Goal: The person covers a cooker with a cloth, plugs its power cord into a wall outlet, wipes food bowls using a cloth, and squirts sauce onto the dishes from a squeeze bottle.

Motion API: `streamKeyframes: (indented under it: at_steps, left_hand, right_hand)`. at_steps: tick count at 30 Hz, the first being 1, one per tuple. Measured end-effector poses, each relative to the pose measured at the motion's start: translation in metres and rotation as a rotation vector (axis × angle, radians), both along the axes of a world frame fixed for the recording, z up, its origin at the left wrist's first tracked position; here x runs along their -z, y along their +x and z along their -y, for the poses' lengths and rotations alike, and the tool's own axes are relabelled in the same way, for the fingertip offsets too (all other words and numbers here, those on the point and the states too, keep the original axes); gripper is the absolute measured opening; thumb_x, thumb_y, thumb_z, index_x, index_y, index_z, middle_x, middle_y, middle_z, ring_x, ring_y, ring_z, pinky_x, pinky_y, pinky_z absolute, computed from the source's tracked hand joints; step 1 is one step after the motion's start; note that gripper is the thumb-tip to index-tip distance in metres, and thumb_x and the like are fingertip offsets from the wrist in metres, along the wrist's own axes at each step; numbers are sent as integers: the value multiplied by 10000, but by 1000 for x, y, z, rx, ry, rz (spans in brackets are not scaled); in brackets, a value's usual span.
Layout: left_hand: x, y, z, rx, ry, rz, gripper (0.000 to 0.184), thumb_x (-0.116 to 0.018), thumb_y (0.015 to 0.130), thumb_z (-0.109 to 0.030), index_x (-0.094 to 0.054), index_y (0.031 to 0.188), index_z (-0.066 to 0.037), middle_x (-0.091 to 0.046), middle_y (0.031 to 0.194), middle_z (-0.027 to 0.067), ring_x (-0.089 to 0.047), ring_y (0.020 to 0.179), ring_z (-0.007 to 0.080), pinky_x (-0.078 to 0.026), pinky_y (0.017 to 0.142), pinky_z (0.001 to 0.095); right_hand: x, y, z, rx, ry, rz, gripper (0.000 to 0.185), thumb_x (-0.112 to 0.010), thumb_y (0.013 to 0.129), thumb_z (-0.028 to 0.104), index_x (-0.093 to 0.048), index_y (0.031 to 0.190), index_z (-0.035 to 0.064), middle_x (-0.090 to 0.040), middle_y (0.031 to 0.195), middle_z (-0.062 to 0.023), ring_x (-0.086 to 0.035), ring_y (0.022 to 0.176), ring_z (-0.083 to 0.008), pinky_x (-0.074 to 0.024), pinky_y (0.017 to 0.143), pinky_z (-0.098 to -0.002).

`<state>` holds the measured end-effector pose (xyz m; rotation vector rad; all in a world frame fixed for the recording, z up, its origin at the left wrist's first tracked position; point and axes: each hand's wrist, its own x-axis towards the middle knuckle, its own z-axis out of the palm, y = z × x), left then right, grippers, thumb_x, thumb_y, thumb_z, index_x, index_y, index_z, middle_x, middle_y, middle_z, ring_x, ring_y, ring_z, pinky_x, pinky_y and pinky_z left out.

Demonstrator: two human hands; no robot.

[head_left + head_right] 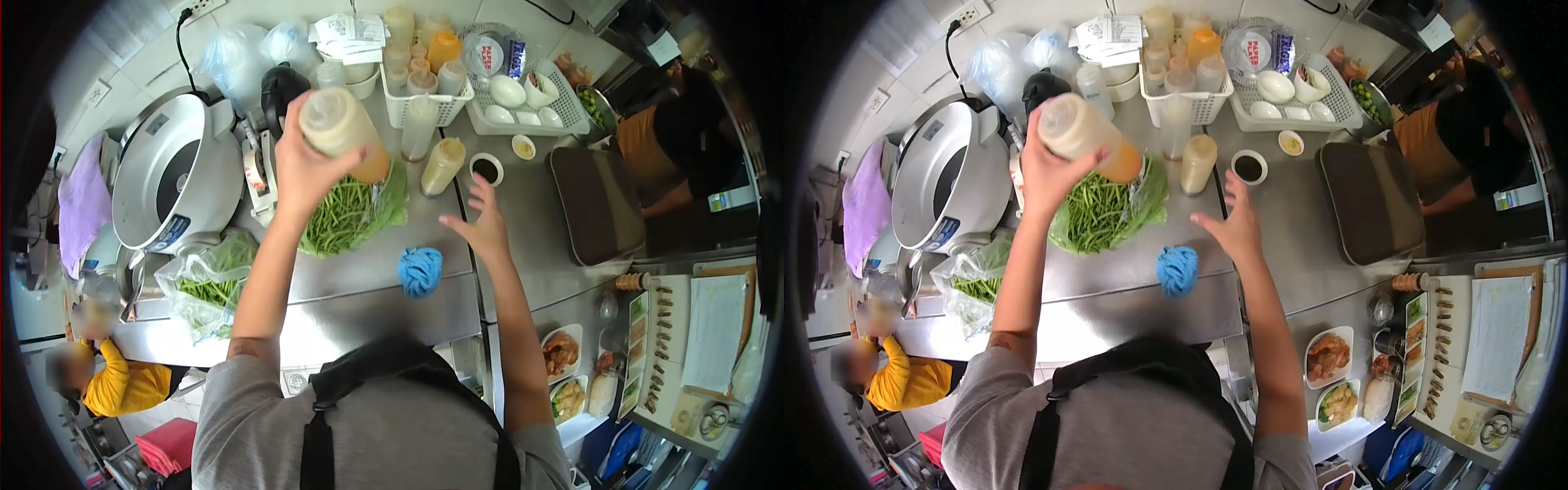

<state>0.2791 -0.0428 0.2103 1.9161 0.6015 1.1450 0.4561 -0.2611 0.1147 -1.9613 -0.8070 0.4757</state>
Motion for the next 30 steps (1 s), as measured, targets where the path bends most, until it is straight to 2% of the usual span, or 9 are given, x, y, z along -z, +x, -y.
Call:
streamKeyframes:
  at_steps: [4, 7, 8, 11, 14, 17, 20, 25, 30]
  left_hand:
    - [40, 53, -69, -79, 69, 5, 747, -861, 548, -187, -484, 1178, -53, -669, 1005, 137, -656, 940, 228, -508, 842, 343]
    - [64, 78, -92, -109, 72, -112, 758, -870, 561, -191, -478, 1192, -39, -663, 1037, 127, -645, 969, 193, -505, 865, 320]
    - [72, 84, -96, -122, 46, -122, 751, -864, 561, -211, -482, 1186, -42, -666, 1037, 143, -655, 971, 236, -508, 867, 344]
    - [91, 100, -110, -111, 27, -228, 859, -869, 559, -242, -437, 1273, -37, -635, 1124, 165, -630, 1038, 267, -495, 893, 361]
    - [99, 106, -116, -109, 172, -112, 992, -876, 541, -271, -356, 1356, -49, -550, 1215, 212, -547, 1114, 347, -447, 939, 401]
    - [103, 82, -91, -271, 96, -268, 1095, -874, 548, -315, -270, 1406, -2, -445, 1265, 270, -462, 1156, 406, -400, 984, 421]
    - [134, 60, -52, -230, -86, -406, 947, -851, 575, -392, -396, 1312, -6, -428, 1239, 254, -416, 1165, 417, -363, 999, 471]
    - [151, 44, 10, -67, 157, -582, 888, -838, 591, -326, -406, 1332, -95, -409, 1296, 180, -288, 1293, 416, -175, 1091, 573]
    - [115, 54, 11, 101, 94, -320, 869, -828, 608, -233, -390, 1345, -91, -433, 1285, 175, -384, 1227, 378, -309, 1034, 482]
  right_hand:
    - [41, 46, -42, -115, 89, -76, 1008, -801, 655, 118, -199, 1465, 121, -421, 1409, -119, -415, 1293, -301, -357, 1030, -444]
    - [26, 41, -51, -244, 46, -11, 961, -794, 655, 96, -250, 1446, 68, -447, 1376, -158, -469, 1243, -275, -380, 1037, -380]
    - [39, 41, -54, -219, -63, -42, 782, -780, 677, 102, -388, 1350, 35, -519, 1302, -154, -524, 1189, -266, -423, 1001, -376]
    - [60, 31, -70, -86, 2, -131, 642, -769, 691, 103, -470, 1253, 19, -584, 1202, -158, -580, 1111, -271, -478, 936, -370]
    - [76, 32, -79, -170, -19, 47, 608, -737, 738, 111, -463, 1277, 50, -599, 1175, -169, -600, 1072, -276, -506, 884, -357]
    - [77, 46, -92, -78, 32, -17, 563, -712, 766, 95, -469, 1274, 66, -565, 1241, -154, -584, 1096, -278, -484, 893, -336]
    - [75, 68, -114, -48, 146, -97, 550, -694, 778, 59, -465, 1277, 73, -526, 1301, -122, -551, 1136, -255, -449, 916, -322]
    - [70, 114, -144, -354, 35, -346, 627, -723, 762, 62, -428, 1315, 67, -517, 1298, -73, -513, 1161, -208, -415, 957, -327]
    - [68, 111, -151, -369, -25, -429, 647, -787, 708, 98, -474, 1272, 48, -563, 1236, -79, -527, 1141, -206, -419, 961, -327]
